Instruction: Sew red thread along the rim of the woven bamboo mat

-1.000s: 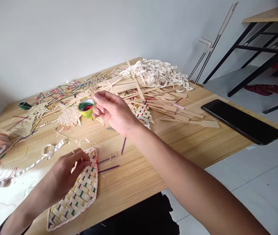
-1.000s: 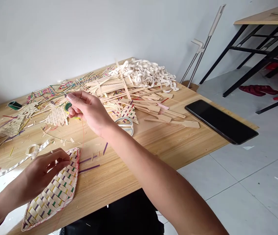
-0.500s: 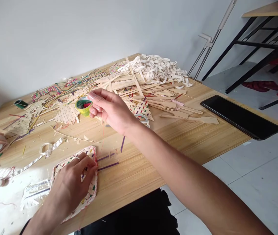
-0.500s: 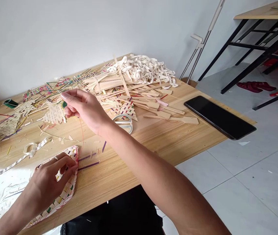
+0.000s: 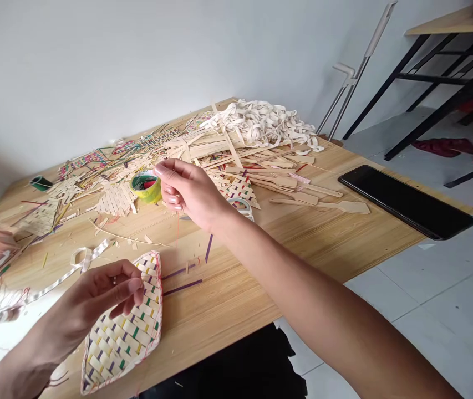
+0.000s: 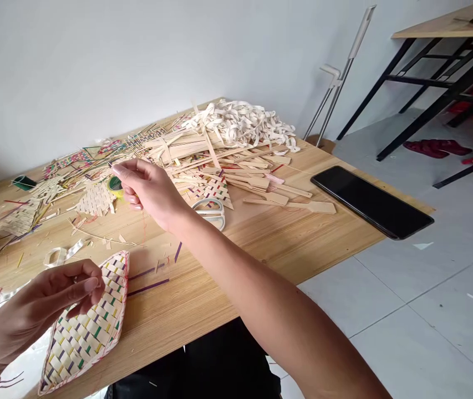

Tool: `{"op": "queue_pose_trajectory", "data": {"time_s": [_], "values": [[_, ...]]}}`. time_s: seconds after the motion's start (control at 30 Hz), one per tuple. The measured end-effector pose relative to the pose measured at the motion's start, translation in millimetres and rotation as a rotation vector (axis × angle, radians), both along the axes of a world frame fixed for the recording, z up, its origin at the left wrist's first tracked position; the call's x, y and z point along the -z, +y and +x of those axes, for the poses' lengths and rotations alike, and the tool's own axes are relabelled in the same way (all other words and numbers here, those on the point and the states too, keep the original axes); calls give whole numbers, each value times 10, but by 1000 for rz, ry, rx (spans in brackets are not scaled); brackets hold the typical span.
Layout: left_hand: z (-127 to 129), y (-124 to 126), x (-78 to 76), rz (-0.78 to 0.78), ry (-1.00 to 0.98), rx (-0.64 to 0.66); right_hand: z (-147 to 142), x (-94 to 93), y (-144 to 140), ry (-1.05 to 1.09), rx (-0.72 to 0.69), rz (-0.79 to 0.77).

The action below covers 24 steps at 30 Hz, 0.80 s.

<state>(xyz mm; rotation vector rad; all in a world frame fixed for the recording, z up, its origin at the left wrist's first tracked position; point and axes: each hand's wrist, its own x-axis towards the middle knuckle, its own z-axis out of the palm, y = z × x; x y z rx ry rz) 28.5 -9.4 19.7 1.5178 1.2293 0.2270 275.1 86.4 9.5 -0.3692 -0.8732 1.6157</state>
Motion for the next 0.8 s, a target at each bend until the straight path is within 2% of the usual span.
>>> {"op": "queue_pose_trajectory", "data": {"time_s": [0.1, 0.27, 0.4, 0.53, 0.63, 0.8], "values": [[-54, 32, -79, 10, 76, 10, 11, -2, 9, -35, 45, 8], [-107, 54, -293, 179, 266, 12, 42, -20, 22, -99, 111, -4], [-86, 79, -451, 260, 235, -33, 43, 3, 41, -137, 151, 12], [22, 137, -622, 349, 225, 10, 37, 83, 79, -203, 226, 109], [18, 202, -747, 405, 241, -34, 49, 142, 121, -319, 331, 195], [-300, 305, -879, 268, 256, -199, 98, 193, 205, -399, 447, 262]]}}
